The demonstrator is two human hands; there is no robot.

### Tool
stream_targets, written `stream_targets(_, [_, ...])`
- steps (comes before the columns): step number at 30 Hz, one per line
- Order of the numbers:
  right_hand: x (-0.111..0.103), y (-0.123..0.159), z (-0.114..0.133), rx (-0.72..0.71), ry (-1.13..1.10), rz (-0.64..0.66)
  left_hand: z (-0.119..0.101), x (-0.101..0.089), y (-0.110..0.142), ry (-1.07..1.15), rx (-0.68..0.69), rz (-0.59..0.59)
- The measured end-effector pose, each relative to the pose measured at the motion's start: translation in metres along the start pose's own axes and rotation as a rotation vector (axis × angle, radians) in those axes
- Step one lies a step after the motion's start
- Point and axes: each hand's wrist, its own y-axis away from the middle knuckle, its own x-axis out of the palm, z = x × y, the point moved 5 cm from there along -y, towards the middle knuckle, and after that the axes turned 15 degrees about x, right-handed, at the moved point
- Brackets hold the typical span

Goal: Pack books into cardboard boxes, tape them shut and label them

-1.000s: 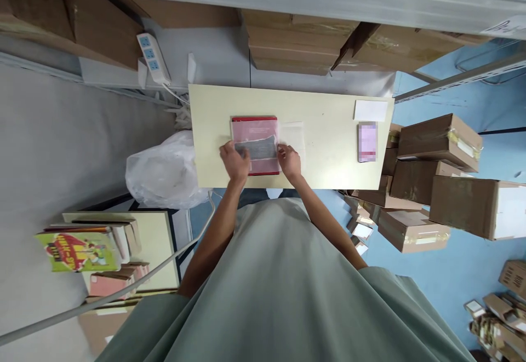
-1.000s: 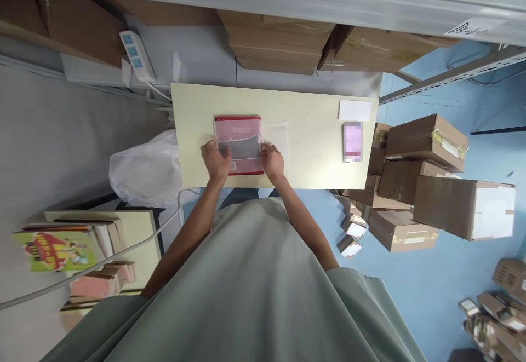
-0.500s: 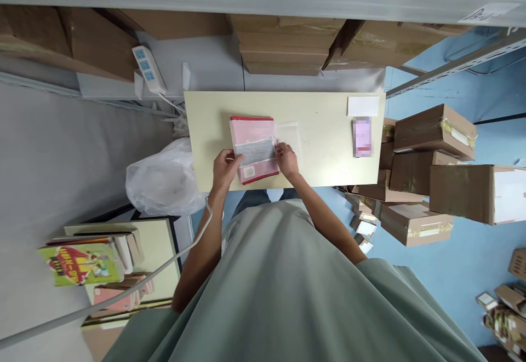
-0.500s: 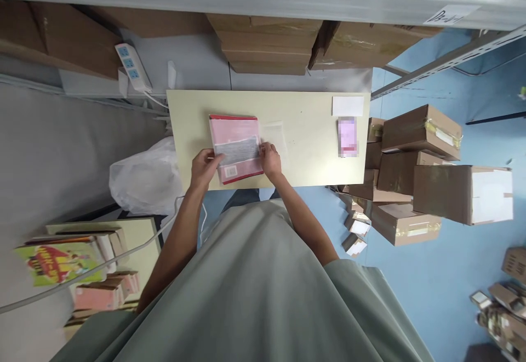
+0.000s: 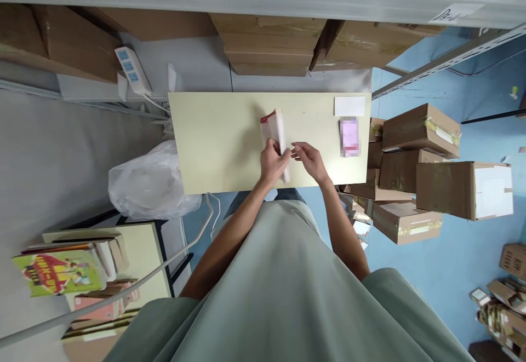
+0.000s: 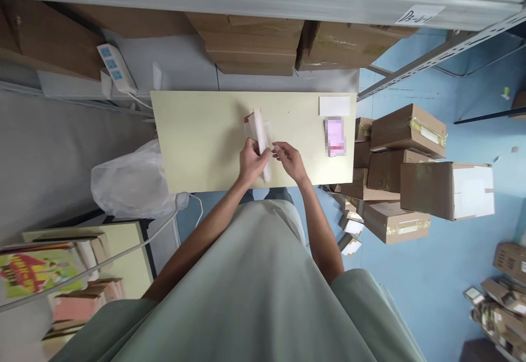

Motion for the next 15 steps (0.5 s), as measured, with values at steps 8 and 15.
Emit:
stream_targets(8, [-0.031,-0.009,-0.04,0.081,0.141,-0.106,0.013,0.089,-0.014,-0.022,-0.004,0.056])
stream_targets(15, [-0.046,-0.012,-0.071,0.118,0.137,-0.187,0.033,0.091,-0.014,-0.015,0.039,0.111])
